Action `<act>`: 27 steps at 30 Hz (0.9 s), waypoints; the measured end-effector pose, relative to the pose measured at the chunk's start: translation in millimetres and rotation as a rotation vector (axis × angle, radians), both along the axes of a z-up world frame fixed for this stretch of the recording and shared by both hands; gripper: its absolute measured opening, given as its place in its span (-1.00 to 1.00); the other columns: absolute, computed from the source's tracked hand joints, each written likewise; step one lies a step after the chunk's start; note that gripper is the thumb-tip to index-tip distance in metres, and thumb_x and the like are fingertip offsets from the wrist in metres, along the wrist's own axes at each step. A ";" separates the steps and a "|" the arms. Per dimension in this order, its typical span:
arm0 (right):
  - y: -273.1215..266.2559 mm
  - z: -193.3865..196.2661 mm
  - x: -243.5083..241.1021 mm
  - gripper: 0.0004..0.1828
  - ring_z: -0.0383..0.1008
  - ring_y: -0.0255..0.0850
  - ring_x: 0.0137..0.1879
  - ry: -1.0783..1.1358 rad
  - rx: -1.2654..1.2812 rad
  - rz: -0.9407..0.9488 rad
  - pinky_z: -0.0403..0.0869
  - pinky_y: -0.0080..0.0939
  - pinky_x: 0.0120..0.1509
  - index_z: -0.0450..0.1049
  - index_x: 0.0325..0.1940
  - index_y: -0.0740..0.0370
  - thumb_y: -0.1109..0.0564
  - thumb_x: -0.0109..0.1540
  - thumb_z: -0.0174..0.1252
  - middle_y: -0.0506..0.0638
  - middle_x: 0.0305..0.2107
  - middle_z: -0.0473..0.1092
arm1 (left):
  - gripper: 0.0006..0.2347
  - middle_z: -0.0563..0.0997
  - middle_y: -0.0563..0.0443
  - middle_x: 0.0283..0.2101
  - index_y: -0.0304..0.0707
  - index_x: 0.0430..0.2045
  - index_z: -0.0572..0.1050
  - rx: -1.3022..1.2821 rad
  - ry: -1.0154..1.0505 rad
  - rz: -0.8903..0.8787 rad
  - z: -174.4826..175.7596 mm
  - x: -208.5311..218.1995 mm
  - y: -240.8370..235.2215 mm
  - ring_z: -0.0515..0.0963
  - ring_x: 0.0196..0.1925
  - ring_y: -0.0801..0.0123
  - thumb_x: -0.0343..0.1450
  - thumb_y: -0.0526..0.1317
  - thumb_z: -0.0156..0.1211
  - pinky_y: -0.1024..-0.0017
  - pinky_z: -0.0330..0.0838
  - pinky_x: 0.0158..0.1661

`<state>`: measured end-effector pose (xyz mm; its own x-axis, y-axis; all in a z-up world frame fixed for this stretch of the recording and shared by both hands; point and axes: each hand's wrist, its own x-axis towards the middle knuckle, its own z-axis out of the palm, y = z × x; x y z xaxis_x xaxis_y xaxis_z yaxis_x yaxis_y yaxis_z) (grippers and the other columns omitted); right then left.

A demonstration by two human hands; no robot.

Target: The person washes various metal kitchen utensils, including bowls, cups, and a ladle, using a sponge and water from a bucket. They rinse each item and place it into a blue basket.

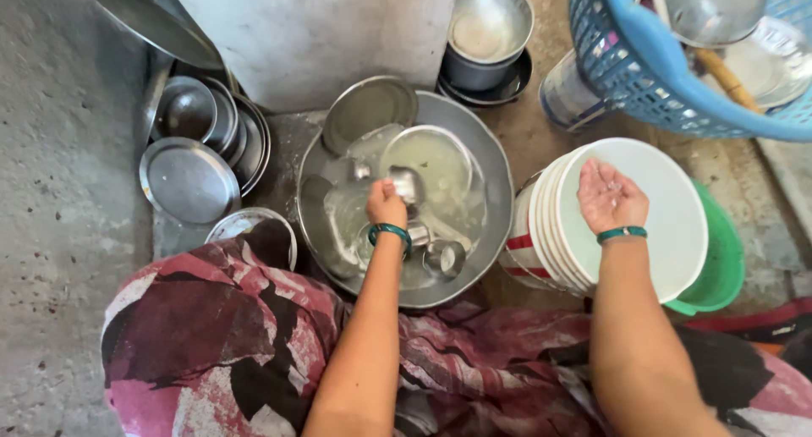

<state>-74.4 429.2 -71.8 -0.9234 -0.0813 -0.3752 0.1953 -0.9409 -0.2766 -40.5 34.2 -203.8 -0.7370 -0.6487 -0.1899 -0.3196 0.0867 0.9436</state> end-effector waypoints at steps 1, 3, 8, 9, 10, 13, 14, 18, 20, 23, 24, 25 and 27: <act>-17.2 24.7 -4.1 -0.73 0.42 0.24 0.39 0.287 -0.135 0.100 0.43 0.17 0.66 0.33 -0.23 0.48 0.30 0.52 -0.13 0.30 -0.14 0.38 | -0.82 0.64 -0.16 -0.35 -0.30 -0.20 0.56 0.192 0.075 -0.028 5.0 -7.7 4.4 0.62 -0.36 0.14 0.49 -0.20 0.06 0.22 0.53 -0.28; -65.1 67.4 -11.6 -0.52 0.38 0.32 0.34 0.565 0.377 0.482 0.35 0.19 0.53 0.50 0.04 0.64 0.09 0.39 -0.09 0.50 0.16 0.39 | -0.83 0.62 0.02 -0.33 -0.26 -0.18 0.55 0.579 0.211 -0.088 12.8 -11.7 14.4 0.60 -0.37 0.36 0.52 -0.19 0.07 0.38 0.56 -0.32; -209.4 91.4 -3.3 -0.57 0.47 -0.01 0.32 0.650 1.468 1.036 0.36 -0.05 0.39 0.56 0.16 0.19 0.07 0.33 -0.09 0.12 0.19 0.50 | -0.85 0.56 0.10 -0.37 -0.25 -0.16 0.51 1.051 0.169 -0.092 28.8 -3.1 34.2 0.57 -0.40 0.42 0.56 -0.19 0.03 0.42 0.41 -0.45; -231.4 83.0 7.3 -0.58 0.33 0.12 0.37 0.908 1.619 0.879 0.27 0.02 0.40 0.52 0.21 0.24 0.08 0.37 -0.08 0.18 0.22 0.44 | -0.87 0.57 0.10 -0.34 -0.28 -0.15 0.49 1.148 0.240 -0.069 32.3 -2.0 33.9 0.61 -0.36 0.43 0.56 -0.22 0.04 0.42 0.52 -0.40; -245.2 74.9 17.0 -0.60 0.18 0.25 0.43 1.178 1.748 0.706 0.17 0.08 0.41 0.48 0.26 0.28 0.10 0.41 -0.06 0.24 0.26 0.39 | -0.86 0.56 0.09 -0.36 -0.27 -0.17 0.48 1.144 0.252 -0.094 35.7 -0.6 32.3 0.58 -0.40 0.43 0.58 -0.19 0.03 0.43 0.45 -0.46; -256.0 54.4 26.5 -0.59 0.40 0.21 0.28 1.206 1.971 0.269 0.32 0.05 0.37 0.54 0.19 0.22 0.02 0.36 -0.03 0.27 0.15 0.45 | -0.82 0.57 0.06 -0.34 -0.26 -0.18 0.45 1.141 0.239 -0.176 47.2 5.7 31.9 0.57 -0.44 0.41 0.59 -0.14 0.00 0.43 0.40 -0.51; -251.1 50.7 26.4 -0.60 0.45 0.14 0.18 0.968 1.964 0.318 0.37 0.01 0.28 0.56 0.13 0.21 -0.02 0.35 0.00 0.22 0.04 0.48 | -0.82 0.59 0.05 -0.31 -0.27 -0.15 0.46 1.150 0.197 -0.211 51.7 10.8 33.4 0.60 -0.40 0.40 0.57 -0.16 -0.02 0.41 0.49 -0.43; -221.7 55.8 8.9 -0.57 0.46 -0.18 -0.25 0.167 1.632 0.575 0.41 -0.15 -0.14 0.62 -0.15 0.27 -0.17 0.34 0.15 0.01 -0.36 0.51 | -0.77 0.60 0.05 -0.27 -0.25 -0.10 0.51 1.074 0.115 -0.406 77.8 24.4 31.9 0.57 -0.33 0.38 0.60 -0.11 -0.05 0.37 0.51 -0.27; -216.3 65.9 2.0 -0.52 0.35 -0.29 -0.39 0.078 1.496 0.600 0.32 -0.22 -0.30 0.60 -0.28 0.34 -0.18 0.36 0.23 -0.07 -0.50 0.44 | -0.71 0.59 0.06 -0.17 -0.24 -0.03 0.50 1.002 0.144 -0.418 95.9 25.3 23.9 0.55 -0.18 0.36 0.58 -0.04 -0.03 0.29 0.49 -0.12; -221.3 80.5 4.2 -0.57 0.25 -0.38 -0.45 0.383 1.579 0.545 0.24 -0.29 -0.38 0.55 -0.37 0.36 -0.09 0.35 0.26 -0.14 -0.58 0.35 | -0.55 0.53 0.00 -0.09 -0.14 0.04 0.42 1.139 -0.071 -0.345 119.7 25.4 10.3 0.52 0.00 0.13 0.48 0.18 -0.15 -0.04 0.38 -0.01; -224.6 84.2 6.3 -0.63 0.28 -0.40 -0.44 0.556 1.632 0.586 0.30 -0.32 -0.38 0.56 -0.36 0.33 -0.05 0.33 0.24 -0.16 -0.58 0.37 | -0.48 0.50 -0.03 -0.07 -0.10 0.06 0.38 1.224 -0.187 -0.301 124.9 25.1 8.1 0.51 0.05 0.02 0.44 0.27 -0.21 -0.19 0.33 0.00; -227.3 87.4 8.2 -0.69 0.32 -0.42 -0.43 0.732 1.679 0.627 0.35 -0.35 -0.37 0.57 -0.35 0.30 -0.01 0.31 0.22 -0.17 -0.59 0.39 | -0.41 0.53 -0.13 -0.06 -0.21 0.05 0.38 1.341 -0.130 -0.330 128.2 24.3 7.2 0.54 0.04 -0.04 0.43 0.30 -0.22 -0.15 0.39 0.02; -231.0 90.4 10.7 -0.70 0.33 -0.39 -0.42 0.821 1.680 0.744 0.37 -0.33 -0.36 0.60 -0.35 0.33 0.03 0.30 0.26 -0.11 -0.58 0.42 | -0.28 0.59 -0.34 -0.04 -0.44 0.03 0.39 1.566 -0.010 -0.388 127.5 23.8 7.2 0.60 0.02 -0.15 0.39 0.36 -0.24 -0.07 0.51 0.04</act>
<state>-63.7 198.3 18.6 -0.8398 -0.5398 -0.0580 -0.2560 0.4880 -0.8345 -16.7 41.4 -76.3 -0.7969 0.3929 -0.4588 -0.5154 -0.8384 0.1772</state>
